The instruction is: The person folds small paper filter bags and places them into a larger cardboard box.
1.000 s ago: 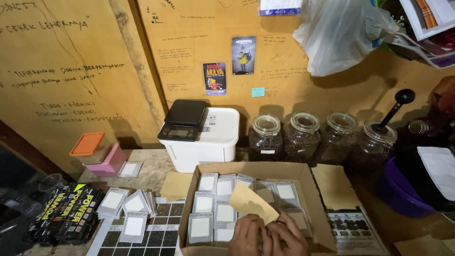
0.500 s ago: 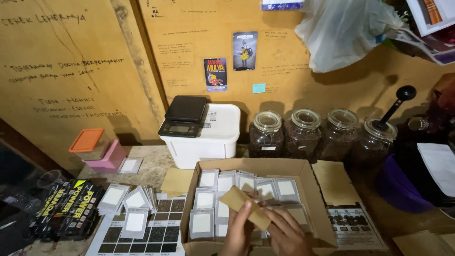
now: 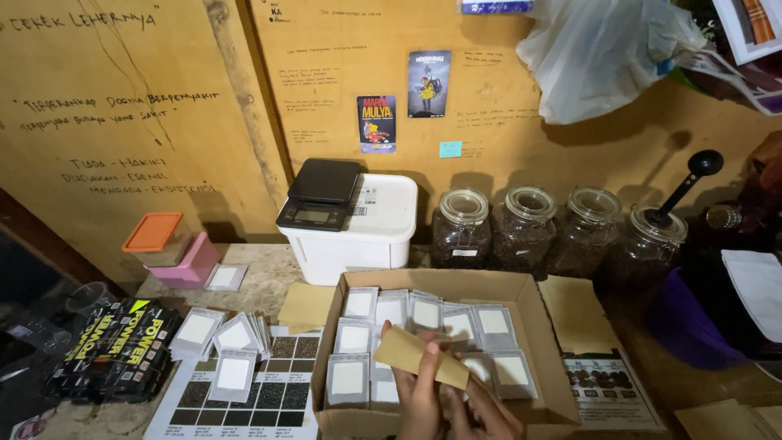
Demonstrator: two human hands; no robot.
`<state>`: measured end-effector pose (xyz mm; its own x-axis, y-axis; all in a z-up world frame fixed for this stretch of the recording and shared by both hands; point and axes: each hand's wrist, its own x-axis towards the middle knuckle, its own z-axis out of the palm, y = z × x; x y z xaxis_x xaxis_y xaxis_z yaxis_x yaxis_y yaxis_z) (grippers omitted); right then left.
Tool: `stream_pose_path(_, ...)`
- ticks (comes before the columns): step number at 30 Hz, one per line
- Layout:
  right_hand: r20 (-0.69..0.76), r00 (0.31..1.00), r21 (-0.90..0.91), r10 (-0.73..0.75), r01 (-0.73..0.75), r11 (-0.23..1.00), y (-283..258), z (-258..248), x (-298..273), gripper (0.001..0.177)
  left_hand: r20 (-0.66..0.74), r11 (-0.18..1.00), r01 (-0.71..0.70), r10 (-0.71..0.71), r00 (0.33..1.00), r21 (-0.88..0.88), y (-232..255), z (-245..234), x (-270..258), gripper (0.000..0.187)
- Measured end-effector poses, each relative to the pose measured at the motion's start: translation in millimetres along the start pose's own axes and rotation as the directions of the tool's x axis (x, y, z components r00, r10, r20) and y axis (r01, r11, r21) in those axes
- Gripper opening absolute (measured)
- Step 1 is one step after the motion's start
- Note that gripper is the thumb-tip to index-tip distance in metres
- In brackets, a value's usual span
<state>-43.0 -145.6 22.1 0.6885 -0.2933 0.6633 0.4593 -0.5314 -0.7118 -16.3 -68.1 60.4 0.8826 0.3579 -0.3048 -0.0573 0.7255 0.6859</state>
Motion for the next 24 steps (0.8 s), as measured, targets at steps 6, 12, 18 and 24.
stream_pose_path(6,0.061,0.996,0.064,0.069,-0.073,0.995,35,2,-14,0.019,0.064,0.979,-0.163,0.172,0.983,-0.123,-5,1,0,0.097)
stream_pose_path(12,0.424,0.882,-0.331,0.205,-0.060,0.942,22,-17,-4,0.040,0.213,0.947,-0.157,0.221,0.952,-0.280,-8,-7,12,0.079)
stream_pose_path(18,0.708,0.667,-0.262,0.233,-0.059,0.963,37,-16,-1,0.048,0.252,0.961,-0.204,0.248,0.936,-0.188,-7,-13,20,0.089)
stream_pose_path(24,0.822,0.191,-0.514,0.537,-0.157,0.843,6,-22,40,0.065,0.282,0.983,-0.168,0.181,0.942,-0.069,-3,-11,13,0.091)
